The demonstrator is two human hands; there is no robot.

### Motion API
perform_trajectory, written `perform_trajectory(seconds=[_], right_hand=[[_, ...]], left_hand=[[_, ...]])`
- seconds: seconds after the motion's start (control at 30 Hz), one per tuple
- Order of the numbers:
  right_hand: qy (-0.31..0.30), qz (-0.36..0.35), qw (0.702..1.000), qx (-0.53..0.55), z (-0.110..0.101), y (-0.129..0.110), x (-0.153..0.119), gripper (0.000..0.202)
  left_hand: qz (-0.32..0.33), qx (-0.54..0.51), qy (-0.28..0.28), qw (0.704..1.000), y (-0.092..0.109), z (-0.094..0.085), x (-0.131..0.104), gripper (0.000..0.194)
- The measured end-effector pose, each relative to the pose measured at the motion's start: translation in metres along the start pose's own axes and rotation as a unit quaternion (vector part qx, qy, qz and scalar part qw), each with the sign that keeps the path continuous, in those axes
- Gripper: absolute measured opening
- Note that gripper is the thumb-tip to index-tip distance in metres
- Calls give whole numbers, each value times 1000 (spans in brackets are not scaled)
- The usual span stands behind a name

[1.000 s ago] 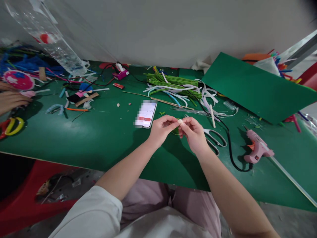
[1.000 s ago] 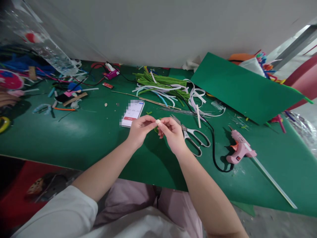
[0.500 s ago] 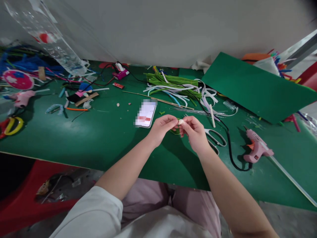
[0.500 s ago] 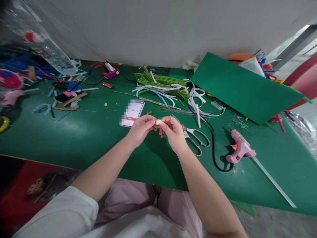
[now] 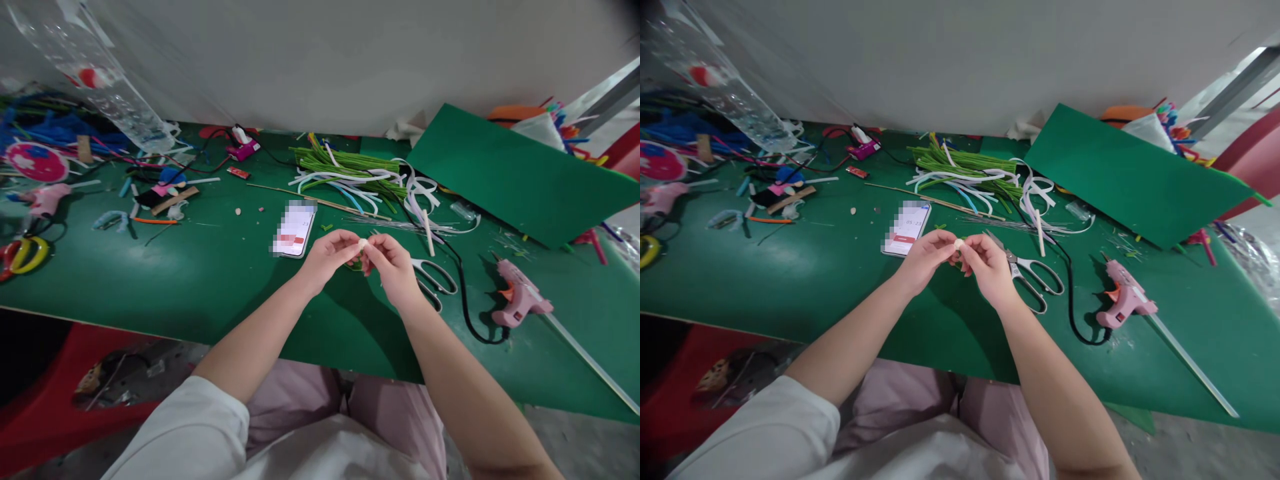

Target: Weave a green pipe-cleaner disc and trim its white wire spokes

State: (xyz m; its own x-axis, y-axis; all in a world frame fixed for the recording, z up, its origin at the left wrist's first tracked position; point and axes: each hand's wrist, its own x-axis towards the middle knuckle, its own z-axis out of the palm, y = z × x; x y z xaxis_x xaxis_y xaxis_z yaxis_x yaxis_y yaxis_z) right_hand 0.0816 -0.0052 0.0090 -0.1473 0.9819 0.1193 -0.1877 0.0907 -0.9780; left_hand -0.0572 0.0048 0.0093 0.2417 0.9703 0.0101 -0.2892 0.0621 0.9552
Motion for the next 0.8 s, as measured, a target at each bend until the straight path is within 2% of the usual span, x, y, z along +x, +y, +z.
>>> perform_trajectory(seconds=[0.2,0.37,0.63,0.73,0.8], right_hand=[[-21,22,1000,-7,-1,-1,0,18],[-21,30,999,-6,-1,0,0,18],[-58,44,997,22,-3,1,0,16],[-29,7,999,-38,-3,1,0,14],[12,-58,990,-126,-4,1,-1,12]], left_hand=[[11,25,22,999,0,-1,1,17],[-20,1,9,1000,-1,-3,2,16],[-90,-65,-76,991,2,-4,1,14],[-101,-69,-63,991,1,-4,2,16],[-99,-62,-41,992,1,-4,2,16]])
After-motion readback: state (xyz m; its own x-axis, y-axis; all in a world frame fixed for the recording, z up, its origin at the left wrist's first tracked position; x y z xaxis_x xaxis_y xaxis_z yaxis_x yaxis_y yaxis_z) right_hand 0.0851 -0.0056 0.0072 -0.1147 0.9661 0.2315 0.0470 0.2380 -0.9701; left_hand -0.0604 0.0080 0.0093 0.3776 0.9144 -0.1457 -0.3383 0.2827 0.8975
